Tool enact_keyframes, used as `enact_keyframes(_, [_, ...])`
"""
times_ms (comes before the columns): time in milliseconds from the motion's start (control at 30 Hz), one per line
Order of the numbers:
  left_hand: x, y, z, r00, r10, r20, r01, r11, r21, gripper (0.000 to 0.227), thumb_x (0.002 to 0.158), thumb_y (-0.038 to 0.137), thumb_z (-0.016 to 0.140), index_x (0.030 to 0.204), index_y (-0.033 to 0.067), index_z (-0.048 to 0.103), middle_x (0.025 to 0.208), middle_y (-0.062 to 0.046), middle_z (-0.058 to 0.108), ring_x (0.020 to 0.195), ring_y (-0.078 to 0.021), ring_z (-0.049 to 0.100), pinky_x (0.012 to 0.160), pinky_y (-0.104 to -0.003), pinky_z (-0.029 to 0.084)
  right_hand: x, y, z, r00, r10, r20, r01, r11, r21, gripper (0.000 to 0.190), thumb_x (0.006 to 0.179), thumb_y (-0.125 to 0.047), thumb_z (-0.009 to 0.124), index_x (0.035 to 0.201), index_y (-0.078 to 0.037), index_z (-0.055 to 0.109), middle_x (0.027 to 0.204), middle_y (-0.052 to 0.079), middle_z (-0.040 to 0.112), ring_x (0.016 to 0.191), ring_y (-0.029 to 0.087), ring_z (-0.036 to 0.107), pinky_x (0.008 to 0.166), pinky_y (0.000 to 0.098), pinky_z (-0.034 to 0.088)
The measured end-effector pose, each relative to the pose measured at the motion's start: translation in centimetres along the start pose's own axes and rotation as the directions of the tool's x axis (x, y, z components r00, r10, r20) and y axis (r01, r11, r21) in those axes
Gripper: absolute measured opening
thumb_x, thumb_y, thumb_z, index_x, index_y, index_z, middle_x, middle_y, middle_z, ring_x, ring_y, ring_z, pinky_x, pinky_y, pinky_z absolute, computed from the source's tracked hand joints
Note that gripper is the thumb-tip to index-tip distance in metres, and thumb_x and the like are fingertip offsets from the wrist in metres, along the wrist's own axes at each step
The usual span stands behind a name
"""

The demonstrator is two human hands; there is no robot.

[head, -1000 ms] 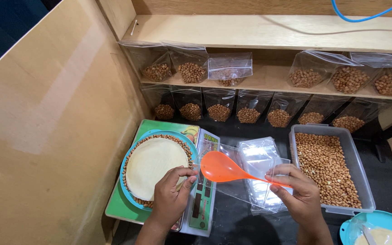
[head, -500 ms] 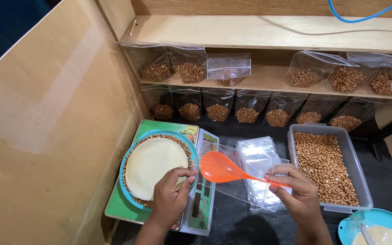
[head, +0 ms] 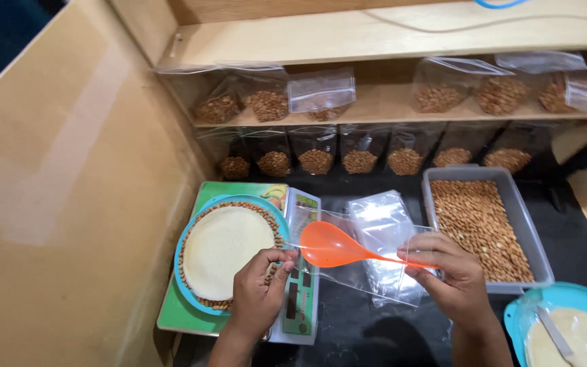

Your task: Scoop peanuts into small plastic bags and seal them.

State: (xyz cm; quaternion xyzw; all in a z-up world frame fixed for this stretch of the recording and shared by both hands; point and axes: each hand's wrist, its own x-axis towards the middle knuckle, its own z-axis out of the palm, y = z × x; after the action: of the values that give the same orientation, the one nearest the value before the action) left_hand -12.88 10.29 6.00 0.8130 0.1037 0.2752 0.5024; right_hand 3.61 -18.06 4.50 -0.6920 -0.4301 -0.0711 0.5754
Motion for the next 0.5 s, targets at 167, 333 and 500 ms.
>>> enact_keyframes(167, [0.1,1.5,2.8,0.997,-0.013,0.082,0.01,0.999,0.037,0.025,0.089,0.012,0.073,0.112,0.005,0.068,0.106,-0.012,0.08,0.099,-0.0225,0.078,0.087,-0.034,0.059,-1.4,-0.6,-3.1,0.997,0.024,-0.072,-0.029,0.997,-0.068,0.023,0.077,-0.003,0.08,0.1,-0.001,0.078,0.103,0.009,0.078,0.104,0.024,0.073,0.095,0.0371,0.055])
enact_keyframes(333, [0.0,3.7,6.4,0.983,0.059,0.176,-0.082,0.989,0.124,0.059,0.084,0.015,0.078,0.138,0.0031,0.057,0.13,-0.018,0.067,0.121,-0.0295,0.066,0.101,-0.038,0.052,-4.0,-0.6,-7.6,0.988,0.0,-0.158,-0.026,0.986,-0.163,0.022,0.076,-0.002,0.079,0.098,-0.002,0.077,0.104,0.01,0.077,0.105,0.026,0.071,0.094,0.0367,0.053])
enact_keyframes(500, [-0.4,6.0,12.0,0.875,0.343,0.342,-0.405,0.905,0.128,0.086,0.074,0.025,0.088,0.145,0.0013,0.046,0.151,-0.023,0.047,0.139,-0.0408,0.048,0.112,-0.047,0.04,-6.7,-2.4,-12.6,0.963,-0.048,-0.266,-0.024,0.965,-0.261,0.022,0.075,-0.002,0.08,0.096,-0.004,0.076,0.103,0.008,0.074,0.106,0.025,0.069,0.092,0.0351,0.052])
